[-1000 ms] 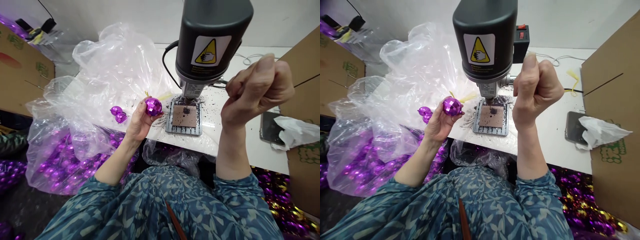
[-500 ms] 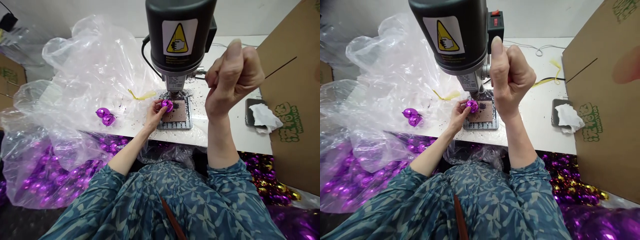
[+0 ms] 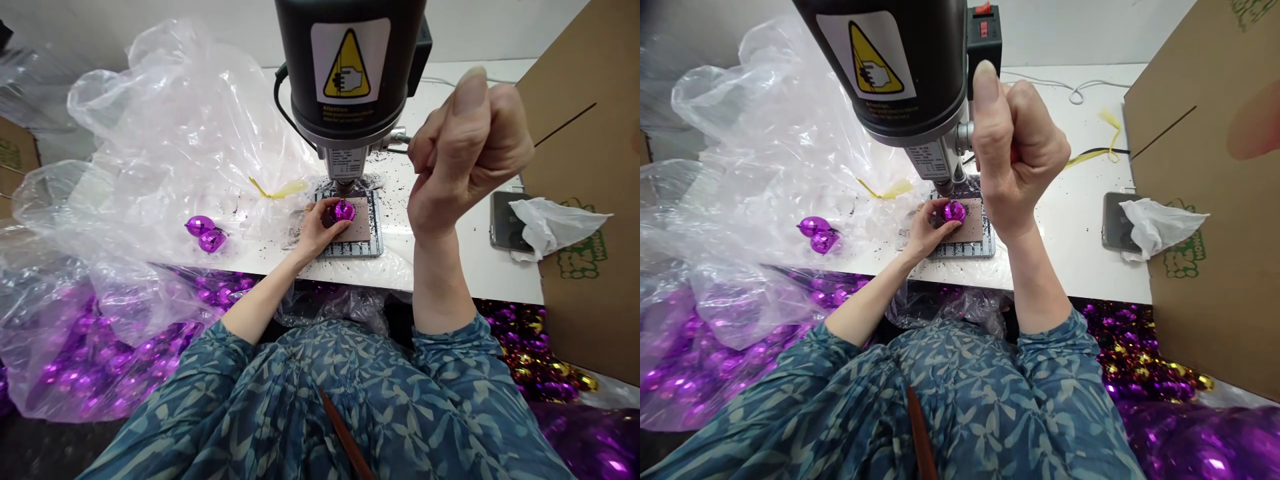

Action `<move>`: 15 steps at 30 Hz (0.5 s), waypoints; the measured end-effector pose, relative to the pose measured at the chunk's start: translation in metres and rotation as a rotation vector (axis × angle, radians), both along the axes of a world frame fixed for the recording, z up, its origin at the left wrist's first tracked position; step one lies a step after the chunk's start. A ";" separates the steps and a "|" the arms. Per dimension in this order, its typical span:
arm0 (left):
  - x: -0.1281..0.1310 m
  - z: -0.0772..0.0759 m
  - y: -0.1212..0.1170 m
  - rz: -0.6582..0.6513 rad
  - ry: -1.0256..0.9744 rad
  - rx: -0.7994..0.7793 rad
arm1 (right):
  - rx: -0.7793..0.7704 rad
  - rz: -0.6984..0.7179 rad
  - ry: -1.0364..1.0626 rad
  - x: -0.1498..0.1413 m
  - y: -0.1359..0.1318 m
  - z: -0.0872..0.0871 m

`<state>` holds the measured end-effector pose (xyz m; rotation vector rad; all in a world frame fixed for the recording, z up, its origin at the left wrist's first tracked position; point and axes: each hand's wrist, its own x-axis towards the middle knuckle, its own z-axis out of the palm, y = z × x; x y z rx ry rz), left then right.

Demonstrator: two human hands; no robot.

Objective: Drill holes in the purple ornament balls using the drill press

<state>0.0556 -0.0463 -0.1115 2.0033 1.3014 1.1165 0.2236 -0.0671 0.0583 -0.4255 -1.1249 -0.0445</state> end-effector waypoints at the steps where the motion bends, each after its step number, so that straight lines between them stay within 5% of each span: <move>1: 0.001 0.001 0.000 -0.006 0.003 0.000 | 0.009 0.008 -0.003 0.000 0.000 0.000; 15: 0.008 -0.010 -0.008 -0.064 -0.128 0.012 | -0.078 -0.101 -0.020 0.000 -0.003 0.001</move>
